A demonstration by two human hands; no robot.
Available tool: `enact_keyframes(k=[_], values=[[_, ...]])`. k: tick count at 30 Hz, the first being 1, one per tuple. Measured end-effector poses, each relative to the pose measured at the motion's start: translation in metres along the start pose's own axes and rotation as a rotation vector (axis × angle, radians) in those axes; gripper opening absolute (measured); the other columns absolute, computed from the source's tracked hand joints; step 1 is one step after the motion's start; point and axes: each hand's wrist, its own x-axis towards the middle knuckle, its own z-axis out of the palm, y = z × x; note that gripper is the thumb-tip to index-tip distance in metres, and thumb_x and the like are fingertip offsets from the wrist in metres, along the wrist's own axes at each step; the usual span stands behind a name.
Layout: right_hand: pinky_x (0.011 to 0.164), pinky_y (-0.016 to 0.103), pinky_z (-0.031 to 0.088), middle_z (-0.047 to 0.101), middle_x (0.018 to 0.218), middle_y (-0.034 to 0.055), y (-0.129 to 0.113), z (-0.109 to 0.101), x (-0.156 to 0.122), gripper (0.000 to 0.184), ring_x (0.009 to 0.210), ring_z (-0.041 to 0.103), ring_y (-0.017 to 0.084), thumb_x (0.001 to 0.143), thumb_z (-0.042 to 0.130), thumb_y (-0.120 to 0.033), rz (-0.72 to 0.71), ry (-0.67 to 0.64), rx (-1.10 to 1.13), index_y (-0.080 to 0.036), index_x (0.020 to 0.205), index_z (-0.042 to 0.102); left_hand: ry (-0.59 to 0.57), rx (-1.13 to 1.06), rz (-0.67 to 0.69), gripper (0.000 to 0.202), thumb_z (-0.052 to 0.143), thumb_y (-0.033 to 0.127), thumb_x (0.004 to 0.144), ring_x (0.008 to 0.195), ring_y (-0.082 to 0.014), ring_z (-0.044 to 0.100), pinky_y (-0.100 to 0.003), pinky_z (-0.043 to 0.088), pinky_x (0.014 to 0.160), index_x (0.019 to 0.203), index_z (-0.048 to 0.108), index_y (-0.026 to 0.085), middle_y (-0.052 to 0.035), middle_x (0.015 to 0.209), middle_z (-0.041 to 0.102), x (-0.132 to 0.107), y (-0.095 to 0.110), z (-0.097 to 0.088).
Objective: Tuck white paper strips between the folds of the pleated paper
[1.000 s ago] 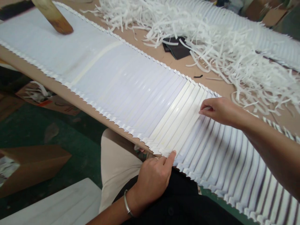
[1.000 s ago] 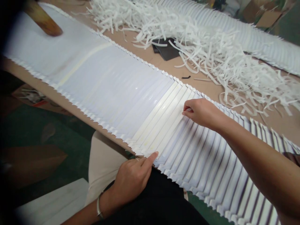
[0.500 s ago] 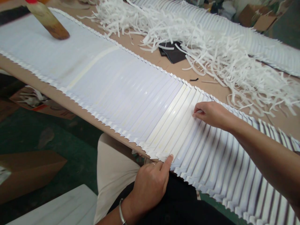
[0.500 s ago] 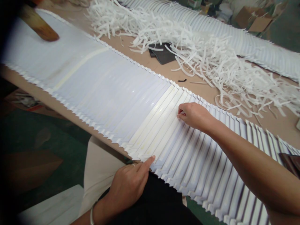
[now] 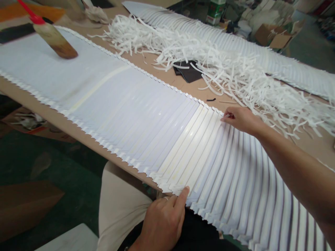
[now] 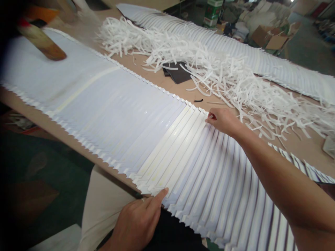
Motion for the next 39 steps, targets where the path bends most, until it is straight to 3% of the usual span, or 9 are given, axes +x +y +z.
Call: enact_keyframes(k=[9, 23, 29, 32, 34, 37, 39], values=[[0.068, 0.03, 0.041, 0.072, 0.08, 0.006, 0.017, 0.024, 0.007, 0.022, 0.072, 0.061, 0.019, 0.089, 0.059, -0.037, -0.024, 0.07, 0.067, -0.018, 0.087, 0.071, 0.018, -0.024, 0.005, 0.044, 0.04, 0.002, 0.096, 0.055, -0.0191, 0.066, -0.034, 0.044, 0.051, 0.136, 0.052, 0.014, 0.0013, 0.073, 0.068, 0.002, -0.001, -0.001], [0.068, 0.03, 0.042, 0.075, 0.086, 0.0067, 0.014, 0.026, 0.015, 0.014, 0.076, 0.064, 0.019, 0.087, 0.061, -0.028, 0.004, 0.029, -0.043, -0.018, 0.089, 0.071, 0.017, -0.028, 0.012, 0.046, 0.041, 0.0, 0.092, 0.055, -0.0186, 0.067, -0.031, 0.048, 0.05, 0.135, 0.052, 0.014, 0.0009, 0.073, 0.069, 0.005, -0.002, -0.004], [0.078, 0.035, 0.047, 0.075, 0.108, 0.0136, 0.025, 0.018, 0.058, 0.028, 0.087, 0.066, 0.025, 0.093, 0.054, -0.026, 0.006, 0.228, -0.109, -0.017, 0.109, 0.075, 0.051, -0.094, -0.006, 0.047, 0.039, -0.001, 0.089, 0.053, -0.0189, 0.067, -0.03, 0.048, 0.048, 0.129, 0.055, 0.016, 0.0014, 0.071, 0.069, 0.004, -0.004, 0.0], [0.084, 0.037, 0.049, 0.072, 0.12, 0.0165, 0.032, 0.021, 0.087, 0.032, 0.095, 0.067, 0.027, 0.091, 0.058, -0.025, 0.086, 0.199, -0.14, -0.016, 0.115, 0.076, 0.07, -0.219, -0.042, 0.044, 0.038, 0.001, 0.093, 0.052, -0.0163, 0.067, -0.026, 0.048, 0.048, 0.128, 0.056, 0.019, 0.003, 0.069, 0.069, 0.004, -0.005, 0.0], [0.086, 0.036, 0.049, 0.072, 0.117, 0.0164, 0.037, 0.026, 0.1, 0.028, 0.096, 0.066, 0.027, 0.088, 0.063, -0.025, 0.128, 0.149, -0.157, -0.015, 0.11, 0.077, 0.099, -0.285, -0.072, 0.039, 0.038, 0.004, 0.096, 0.052, -0.0152, 0.067, -0.025, 0.049, 0.049, 0.128, 0.056, 0.02, 0.0031, 0.071, 0.07, 0.004, -0.005, 0.0], [0.088, 0.036, 0.049, 0.074, 0.111, 0.0166, 0.047, 0.029, 0.102, 0.022, 0.098, 0.067, 0.027, 0.089, 0.06, -0.024, 0.14, 0.132, -0.162, -0.015, 0.1, 0.077, 0.14, -0.309, -0.098, 0.033, 0.039, 0.008, 0.101, 0.056, -0.0155, 0.069, -0.025, 0.052, 0.053, 0.126, 0.056, 0.02, 0.0015, 0.075, 0.072, 0.005, -0.004, -0.004], [0.09, 0.038, 0.049, 0.074, 0.112, 0.0184, 0.052, 0.024, 0.089, 0.024, 0.103, 0.067, 0.029, 0.092, 0.056, -0.024, 0.153, 0.153, -0.171, -0.014, 0.099, 0.076, 0.15, -0.302, -0.092, 0.031, 0.039, 0.009, 0.102, 0.055, -0.0161, 0.068, -0.027, 0.051, 0.053, 0.125, 0.056, 0.02, 0.0014, 0.074, 0.071, 0.006, -0.002, -0.006]])
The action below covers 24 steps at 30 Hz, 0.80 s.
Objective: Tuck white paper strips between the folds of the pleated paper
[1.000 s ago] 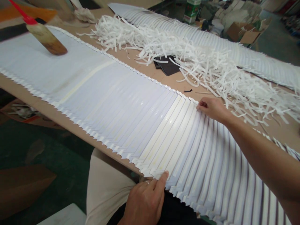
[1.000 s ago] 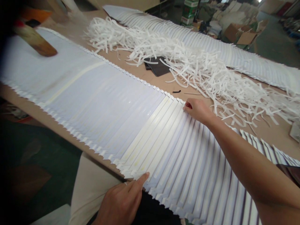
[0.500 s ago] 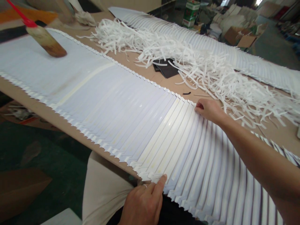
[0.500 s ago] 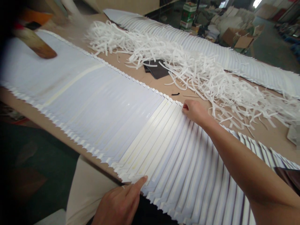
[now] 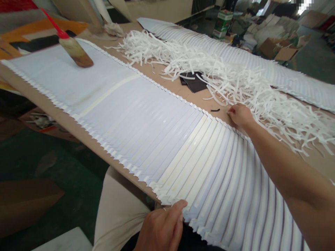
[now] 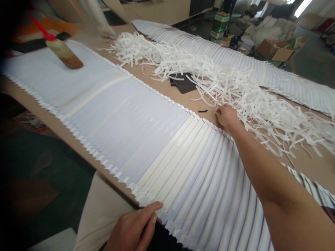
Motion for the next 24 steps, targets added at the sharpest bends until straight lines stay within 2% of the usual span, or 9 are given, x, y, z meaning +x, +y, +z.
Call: enact_keyframes(k=[2, 5, 8, 10, 13, 14, 19, 21, 24], values=[[0.09, 0.04, 0.049, 0.076, 0.109, 0.0182, 0.006, -0.015, -0.024, 0.025, 0.102, 0.069, 0.031, 0.094, 0.054, -0.027, 0.001, 0.046, 0.024, -0.015, 0.1, 0.075, -0.004, -0.022, 0.01, 0.03, 0.039, 0.011, 0.104, 0.054, -0.0163, 0.067, -0.028, 0.049, 0.053, 0.127, 0.056, 0.019, 0.0022, 0.072, 0.07, 0.001, 0.003, -0.002], [0.081, 0.037, 0.051, 0.078, 0.097, 0.0112, 0.006, -0.046, -0.084, 0.023, 0.089, 0.072, 0.028, 0.096, 0.055, -0.033, -0.086, 0.079, 0.152, -0.02, 0.105, 0.072, -0.034, -0.137, -0.024, 0.027, 0.041, 0.014, 0.106, 0.059, -0.0154, 0.069, -0.027, 0.048, 0.057, 0.124, 0.059, 0.02, 0.0021, 0.075, 0.071, 0.006, 0.008, -0.004], [0.071, 0.034, 0.049, 0.076, 0.085, 0.0048, -0.014, -0.074, -0.164, 0.021, 0.072, 0.07, 0.022, 0.1, 0.056, -0.039, -0.259, -0.113, 0.274, -0.023, 0.104, 0.07, -0.148, -0.34, -0.129, 0.023, 0.045, 0.02, 0.105, 0.057, -0.0136, 0.064, -0.025, 0.043, 0.055, 0.114, 0.065, 0.019, 0.0035, 0.067, 0.065, 0.019, 0.017, -0.002], [0.075, 0.031, 0.051, 0.078, 0.094, 0.0049, -0.036, -0.083, -0.218, 0.023, 0.081, 0.074, 0.02, 0.106, 0.049, -0.037, -0.386, -0.298, 0.394, -0.024, 0.105, 0.068, -0.241, -0.501, -0.234, 0.023, 0.048, 0.024, 0.104, 0.055, -0.0124, 0.059, -0.023, 0.04, 0.053, 0.113, 0.067, 0.017, 0.004, 0.065, 0.061, 0.031, 0.027, 0.001], [0.07, 0.028, 0.05, 0.078, 0.096, 0.0055, -0.071, -0.085, -0.278, 0.024, 0.081, 0.074, 0.019, 0.11, 0.041, -0.032, -0.467, -0.58, 0.47, -0.025, 0.108, 0.064, -0.339, -0.711, -0.372, 0.031, 0.055, 0.031, 0.102, 0.063, -0.0122, 0.059, -0.022, 0.043, 0.057, 0.127, 0.065, 0.016, -0.0006, 0.084, 0.069, 0.047, 0.041, 0.005], [0.069, 0.028, 0.049, 0.077, 0.096, 0.0056, -0.08, -0.084, -0.292, 0.023, 0.081, 0.074, 0.019, 0.11, 0.04, -0.031, -0.47, -0.645, 0.496, -0.024, 0.109, 0.062, -0.376, -0.764, -0.396, 0.03, 0.056, 0.033, 0.102, 0.065, -0.0123, 0.059, -0.022, 0.043, 0.057, 0.124, 0.066, 0.016, -0.0016, 0.087, 0.069, 0.05, 0.045, 0.006], [0.068, 0.029, 0.044, 0.076, 0.093, 0.0043, -0.1, -0.075, -0.312, 0.022, 0.079, 0.072, 0.02, 0.111, 0.041, -0.036, -0.427, -0.77, 0.563, -0.024, 0.121, 0.056, -0.553, -1.026, -0.564, 0.022, 0.052, 0.035, 0.101, 0.05, -0.0086, 0.051, -0.02, 0.037, 0.048, 0.092, 0.061, 0.017, 0.0014, 0.073, 0.064, 0.041, 0.05, 0.007], [0.067, 0.029, 0.042, 0.074, 0.085, 0.0025, -0.101, -0.071, -0.308, 0.025, 0.075, 0.07, 0.02, 0.11, 0.044, -0.04, -0.429, -0.757, 0.53, -0.024, 0.123, 0.058, -0.537, -1.084, -0.655, 0.022, 0.053, 0.036, 0.1, 0.046, -0.0076, 0.048, -0.019, 0.034, 0.044, 0.091, 0.059, 0.018, 0.0025, 0.07, 0.063, 0.032, 0.047, 0.007], [0.069, 0.029, 0.042, 0.073, 0.083, 0.0024, -0.104, -0.067, -0.295, 0.026, 0.075, 0.068, 0.018, 0.108, 0.05, -0.043, -0.452, -0.717, 0.51, -0.024, 0.106, 0.067, -0.416, -1.058, -0.757, 0.025, 0.056, 0.04, 0.098, 0.043, -0.0072, 0.047, -0.018, 0.031, 0.041, 0.087, 0.058, 0.018, 0.0037, 0.065, 0.06, 0.021, 0.041, 0.008]])
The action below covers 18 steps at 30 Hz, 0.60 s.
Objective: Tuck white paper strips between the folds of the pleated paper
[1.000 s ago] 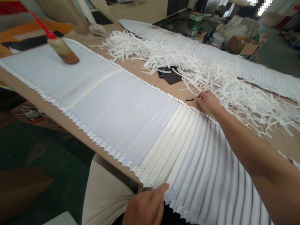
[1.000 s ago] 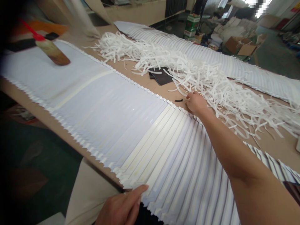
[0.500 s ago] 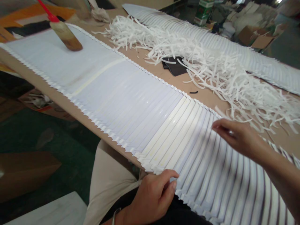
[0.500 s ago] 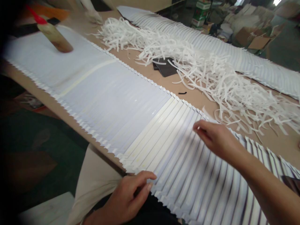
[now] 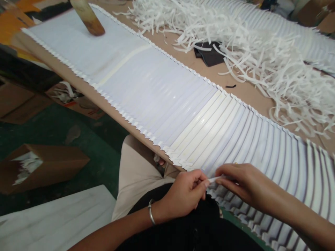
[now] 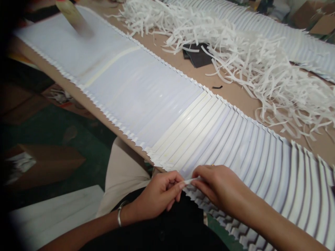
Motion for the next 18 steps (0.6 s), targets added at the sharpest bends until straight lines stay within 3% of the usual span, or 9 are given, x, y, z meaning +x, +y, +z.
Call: enact_keyframes(k=[3, 8, 14, 18], values=[[0.068, 0.027, 0.042, 0.073, 0.082, 0.0023, -0.002, -0.005, 0.019, 0.025, 0.074, 0.066, 0.016, 0.105, 0.054, -0.039, -0.017, 0.047, -0.02, -0.022, 0.092, 0.068, 0.121, -0.037, -0.009, 0.028, 0.059, 0.045, 0.097, 0.041, -0.0071, 0.045, -0.018, 0.029, 0.039, 0.084, 0.055, 0.019, 0.0051, 0.061, 0.058, 0.0, -0.008, -0.006], [0.066, 0.027, 0.041, 0.075, 0.082, 0.0026, -0.013, -0.005, 0.059, 0.016, 0.071, 0.066, 0.016, 0.099, 0.06, -0.031, -0.037, 0.046, -0.115, -0.021, 0.091, 0.07, 0.235, 0.034, 0.001, 0.031, 0.056, 0.047, 0.099, 0.039, -0.0078, 0.044, -0.02, 0.029, 0.04, 0.084, 0.055, 0.02, 0.0058, 0.059, 0.058, -0.006, -0.016, -0.024], [0.066, 0.029, 0.039, 0.077, 0.085, 0.0044, -0.022, -0.007, 0.081, 0.016, 0.075, 0.07, 0.019, 0.099, 0.059, -0.029, 0.006, 0.034, -0.295, -0.021, 0.091, 0.071, 0.397, 0.36, 0.155, 0.027, 0.054, 0.035, 0.102, 0.055, -0.0117, 0.053, -0.023, 0.037, 0.053, 0.082, 0.062, 0.019, 0.0037, 0.061, 0.057, -0.019, -0.023, -0.041], [0.067, 0.03, 0.039, 0.078, 0.088, 0.0047, -0.023, -0.01, 0.082, 0.017, 0.079, 0.072, 0.021, 0.1, 0.058, -0.03, 0.028, 0.043, -0.356, -0.022, 0.091, 0.07, 0.417, 0.626, 0.313, 0.021, 0.052, 0.024, 0.105, 0.066, -0.0135, 0.063, -0.025, 0.043, 0.062, 0.094, 0.069, 0.019, 0.0011, 0.075, 0.068, -0.023, -0.027, -0.042]])
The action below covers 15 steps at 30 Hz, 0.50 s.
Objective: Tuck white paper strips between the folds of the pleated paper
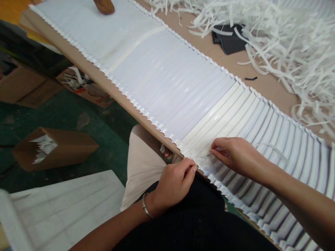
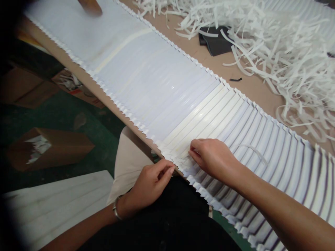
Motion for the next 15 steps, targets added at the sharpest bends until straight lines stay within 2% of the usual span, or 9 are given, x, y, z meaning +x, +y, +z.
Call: enact_keyframes(k=[4, 8, 11, 15], values=[[0.068, 0.03, 0.04, 0.079, 0.091, 0.0049, -0.0024, -0.0035, 0.0022, 0.018, 0.082, 0.074, 0.022, 0.101, 0.057, -0.03, 0.029, -0.025, -0.031, -0.022, 0.093, 0.07, 0.034, 0.235, 0.235, 0.022, 0.048, 0.021, 0.108, 0.08, -0.0173, 0.073, -0.028, 0.05, 0.071, 0.111, 0.069, 0.017, -0.0032, 0.092, 0.076, -0.0007, -0.0026, 0.0], [0.069, 0.03, 0.04, 0.079, 0.093, 0.0061, -0.0056, -0.0055, 0.0061, 0.018, 0.085, 0.075, 0.023, 0.101, 0.056, -0.031, 0.056, -0.055, -0.072, -0.022, 0.095, 0.07, 0.032, 0.44, 0.377, 0.029, 0.045, 0.018, 0.107, 0.077, -0.0203, 0.073, -0.031, 0.052, 0.065, 0.129, 0.064, 0.017, -0.0043, 0.093, 0.076, 0.0009, -0.0057, 0.0], [0.068, 0.03, 0.039, 0.079, 0.094, 0.0063, -0.008, -0.0041, 0.0084, 0.019, 0.086, 0.075, 0.024, 0.101, 0.055, -0.03, 0.045, -0.064, -0.102, -0.022, 0.095, 0.07, 0.026, 0.56, 0.4, 0.036, 0.047, 0.016, 0.105, 0.07, -0.0216, 0.071, -0.033, 0.052, 0.059, 0.139, 0.061, 0.017, -0.0029, 0.089, 0.074, 0.0025, -0.0056, 0.001], [0.064, 0.031, 0.037, 0.079, 0.093, 0.0069, -0.0069, -0.0032, 0.0086, 0.022, 0.082, 0.074, 0.024, 0.102, 0.053, -0.032, 0.013, -0.061, -0.133, -0.021, 0.093, 0.07, -0.009, 0.679, 0.339, 0.043, 0.053, 0.015, 0.101, 0.066, -0.0223, 0.069, -0.033, 0.051, 0.056, 0.144, 0.059, 0.018, -0.0019, 0.085, 0.073, 0.0047, -0.0023, 0.0024]])
